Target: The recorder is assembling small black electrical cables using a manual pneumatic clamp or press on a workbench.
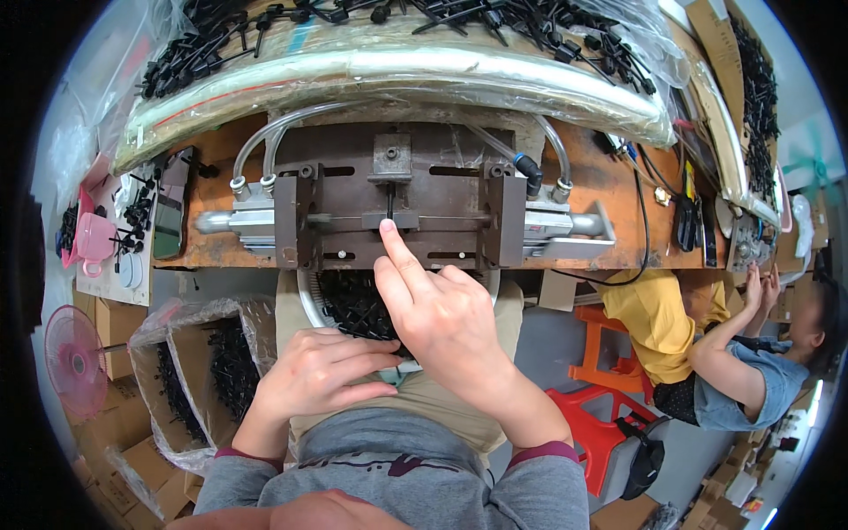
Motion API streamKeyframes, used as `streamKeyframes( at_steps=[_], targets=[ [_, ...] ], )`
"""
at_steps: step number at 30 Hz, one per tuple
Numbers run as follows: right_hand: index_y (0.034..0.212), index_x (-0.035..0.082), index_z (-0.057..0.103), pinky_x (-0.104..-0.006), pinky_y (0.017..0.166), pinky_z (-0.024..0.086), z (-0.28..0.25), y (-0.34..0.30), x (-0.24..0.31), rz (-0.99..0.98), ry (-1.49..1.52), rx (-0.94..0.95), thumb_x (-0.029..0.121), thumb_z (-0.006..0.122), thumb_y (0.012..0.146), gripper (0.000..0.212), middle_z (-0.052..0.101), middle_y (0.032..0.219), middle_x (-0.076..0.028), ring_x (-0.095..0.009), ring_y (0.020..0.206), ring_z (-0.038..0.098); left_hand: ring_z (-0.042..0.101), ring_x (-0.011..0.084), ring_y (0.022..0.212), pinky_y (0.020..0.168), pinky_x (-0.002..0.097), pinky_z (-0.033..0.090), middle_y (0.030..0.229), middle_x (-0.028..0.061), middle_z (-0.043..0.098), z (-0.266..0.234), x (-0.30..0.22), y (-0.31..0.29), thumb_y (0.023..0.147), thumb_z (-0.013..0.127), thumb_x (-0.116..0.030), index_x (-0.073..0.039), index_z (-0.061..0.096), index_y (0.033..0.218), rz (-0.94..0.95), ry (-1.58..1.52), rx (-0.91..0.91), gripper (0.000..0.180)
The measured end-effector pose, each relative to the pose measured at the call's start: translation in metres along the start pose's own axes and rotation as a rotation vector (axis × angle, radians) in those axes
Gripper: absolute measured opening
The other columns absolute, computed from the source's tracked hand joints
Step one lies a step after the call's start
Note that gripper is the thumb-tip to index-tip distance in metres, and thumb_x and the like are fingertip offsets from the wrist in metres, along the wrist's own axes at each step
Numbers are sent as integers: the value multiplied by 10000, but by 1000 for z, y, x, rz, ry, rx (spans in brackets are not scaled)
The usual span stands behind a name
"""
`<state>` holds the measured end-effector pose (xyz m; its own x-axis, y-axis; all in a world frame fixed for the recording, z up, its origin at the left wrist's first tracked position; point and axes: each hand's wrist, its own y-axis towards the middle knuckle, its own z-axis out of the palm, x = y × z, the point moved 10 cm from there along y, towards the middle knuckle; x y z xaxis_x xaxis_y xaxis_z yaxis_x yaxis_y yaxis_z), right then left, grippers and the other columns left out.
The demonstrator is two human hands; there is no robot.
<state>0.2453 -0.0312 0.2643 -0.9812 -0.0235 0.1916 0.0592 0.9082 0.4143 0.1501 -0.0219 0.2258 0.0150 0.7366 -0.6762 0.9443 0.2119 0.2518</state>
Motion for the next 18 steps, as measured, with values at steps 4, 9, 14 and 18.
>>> streamKeyframes(
  at_steps=[4, 9, 14, 18],
  targets=[
    [962, 53, 667, -274, 564, 490, -3, 5, 3, -14, -42, 66, 89, 767, 752, 235, 695, 1212, -80, -166, 564, 588, 700, 201, 709, 611, 307, 545, 977, 46, 743, -4, -4, -1, 769, 804, -258, -83, 738, 952, 43, -14, -55, 262],
    [937, 24, 682, -340, 677, 560, -52, 45, -14, -28, 144, -95, 76, 793, 765, 211, 726, 960, -118, -256, 790, 712, 697, 192, 687, 603, 295, 541, 936, 55, 749, -11, -3, -10, 780, 802, -236, -77, 747, 906, 54, -34, -128, 210],
    [996, 62, 667, -368, 730, 526, -111, 127, -64, -51, -96, -389, 63, 705, 809, 191, 693, 923, -85, -260, 752, 672, 696, 184, 691, 613, 296, 537, 914, 61, 745, -12, -6, -18, 798, 791, -214, -58, 743, 881, 78, -61, -161, 183],
    [1257, 82, 597, -412, 906, 520, -78, 198, -143, 184, -329, -51, 253, 802, 692, 625, 683, 1181, -140, -322, 1089, 653, 695, 181, 685, 606, 289, 536, 895, 57, 746, -11, -7, -21, 789, 798, -197, -56, 744, 866, 93, -91, -177, 169]
  ],
)
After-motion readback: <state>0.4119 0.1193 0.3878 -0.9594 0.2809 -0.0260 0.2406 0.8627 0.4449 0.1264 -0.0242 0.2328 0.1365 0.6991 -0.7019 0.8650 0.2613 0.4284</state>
